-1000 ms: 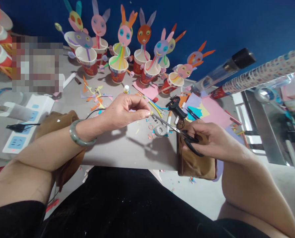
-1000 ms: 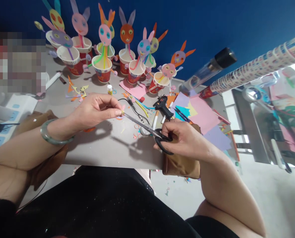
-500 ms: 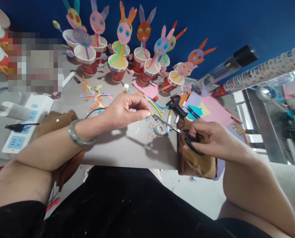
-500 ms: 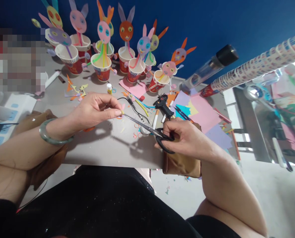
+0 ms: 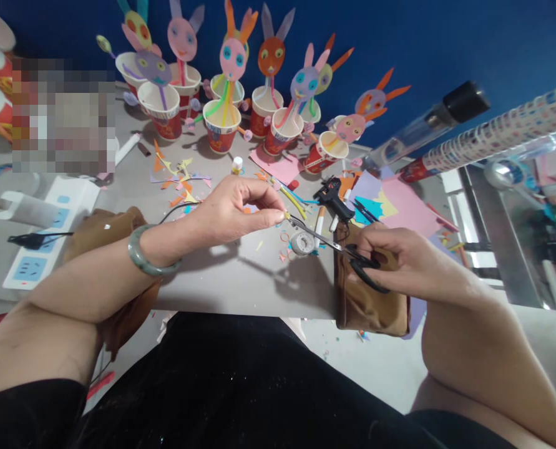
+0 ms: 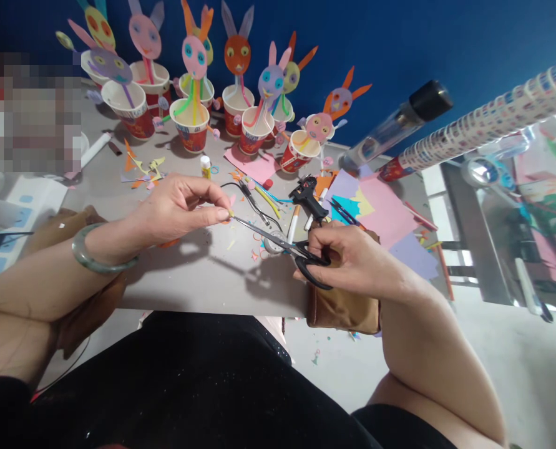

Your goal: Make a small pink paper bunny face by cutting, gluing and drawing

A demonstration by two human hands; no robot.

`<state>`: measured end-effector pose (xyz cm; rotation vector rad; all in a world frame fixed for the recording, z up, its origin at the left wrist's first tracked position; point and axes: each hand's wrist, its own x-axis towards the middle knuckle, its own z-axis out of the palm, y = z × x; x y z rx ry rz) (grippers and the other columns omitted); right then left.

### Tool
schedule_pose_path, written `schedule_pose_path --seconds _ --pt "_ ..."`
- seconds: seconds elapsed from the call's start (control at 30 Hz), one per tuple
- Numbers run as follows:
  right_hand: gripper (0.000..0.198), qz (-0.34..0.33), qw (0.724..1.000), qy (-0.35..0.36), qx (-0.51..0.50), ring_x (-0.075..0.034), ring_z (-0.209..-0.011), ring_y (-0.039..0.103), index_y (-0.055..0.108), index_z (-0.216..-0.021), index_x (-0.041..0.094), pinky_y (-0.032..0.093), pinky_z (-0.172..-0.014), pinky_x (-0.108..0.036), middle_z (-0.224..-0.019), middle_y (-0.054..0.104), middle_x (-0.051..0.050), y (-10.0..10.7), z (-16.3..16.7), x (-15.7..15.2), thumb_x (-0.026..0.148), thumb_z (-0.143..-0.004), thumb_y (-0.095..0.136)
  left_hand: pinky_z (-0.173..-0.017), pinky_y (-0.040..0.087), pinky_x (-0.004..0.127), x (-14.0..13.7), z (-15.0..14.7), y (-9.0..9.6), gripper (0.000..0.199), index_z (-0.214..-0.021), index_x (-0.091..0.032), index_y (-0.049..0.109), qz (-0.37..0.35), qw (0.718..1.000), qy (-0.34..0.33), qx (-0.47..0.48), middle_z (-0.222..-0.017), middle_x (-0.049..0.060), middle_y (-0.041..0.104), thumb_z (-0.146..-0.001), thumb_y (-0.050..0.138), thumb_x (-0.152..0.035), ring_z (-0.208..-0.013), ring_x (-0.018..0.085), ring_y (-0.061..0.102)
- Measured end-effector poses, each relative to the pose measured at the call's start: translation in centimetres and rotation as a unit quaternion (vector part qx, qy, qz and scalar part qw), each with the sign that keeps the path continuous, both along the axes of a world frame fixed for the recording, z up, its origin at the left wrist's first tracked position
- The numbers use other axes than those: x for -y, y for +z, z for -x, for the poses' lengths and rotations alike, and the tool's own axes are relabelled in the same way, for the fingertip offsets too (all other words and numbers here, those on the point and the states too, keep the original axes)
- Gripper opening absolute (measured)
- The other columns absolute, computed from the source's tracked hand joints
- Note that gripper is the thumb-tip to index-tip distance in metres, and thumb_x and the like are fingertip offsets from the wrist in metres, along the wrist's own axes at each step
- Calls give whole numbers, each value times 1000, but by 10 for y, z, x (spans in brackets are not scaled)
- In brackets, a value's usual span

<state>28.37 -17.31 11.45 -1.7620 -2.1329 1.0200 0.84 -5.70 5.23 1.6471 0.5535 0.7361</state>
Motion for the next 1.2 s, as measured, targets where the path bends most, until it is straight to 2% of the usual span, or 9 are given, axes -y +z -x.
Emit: schedule_pose_path --seconds 0.23,0.67,0.83,1.03,1.2 --pt "34 -4 1000 4 -1 -11 -54 44 45 -59 24 35 -50 -28 -55 51 2 -2 -1 0 40 -80 67 -73 54 28 0 0 -5 7 -80 -20 77 -3 1000 0 7 -81 2 76 -82 74 -27 -76 14 67" --pt "32 -4 1000 -2 2 -10 -52 38 44 -60 24 32 -48 -27 -54 44 5 -2 -6 2 39 -81 64 -73 55 29 0 0 -7 10 -81 -20 76 -13 1000 9 -8 -81 3 77 -83 75 -29 -77 15 68" --pt "31 -26 1000 16 0 -9 -51 39 45 -61 24 32 -46 -26 -54 45 5 -2 -8 3 35 -83 65 -73 55 28 0 0 -7 11 -80 -19 76 -18 1000 5 -3 -81 3 77 -84 74 -29 -77 14 69" --pt "30 -89 994 61 -13 -8 -49 38 45 -62 24 31 -43 -23 -54 43 7 -3 -8 1 30 -84 65 -71 55 27 0 0 -7 11 -80 -19 75 -28 1000 2 -5 -80 2 77 -84 73 -29 -76 14 69" --pt "28 -95 993 67 -9 -8 -50 37 44 -64 24 30 -43 -22 -55 42 7 -3 -6 2 27 -85 63 -72 56 27 0 0 -6 11 -80 -19 75 -30 1000 0 -6 -79 2 77 -84 73 -29 -76 13 69"
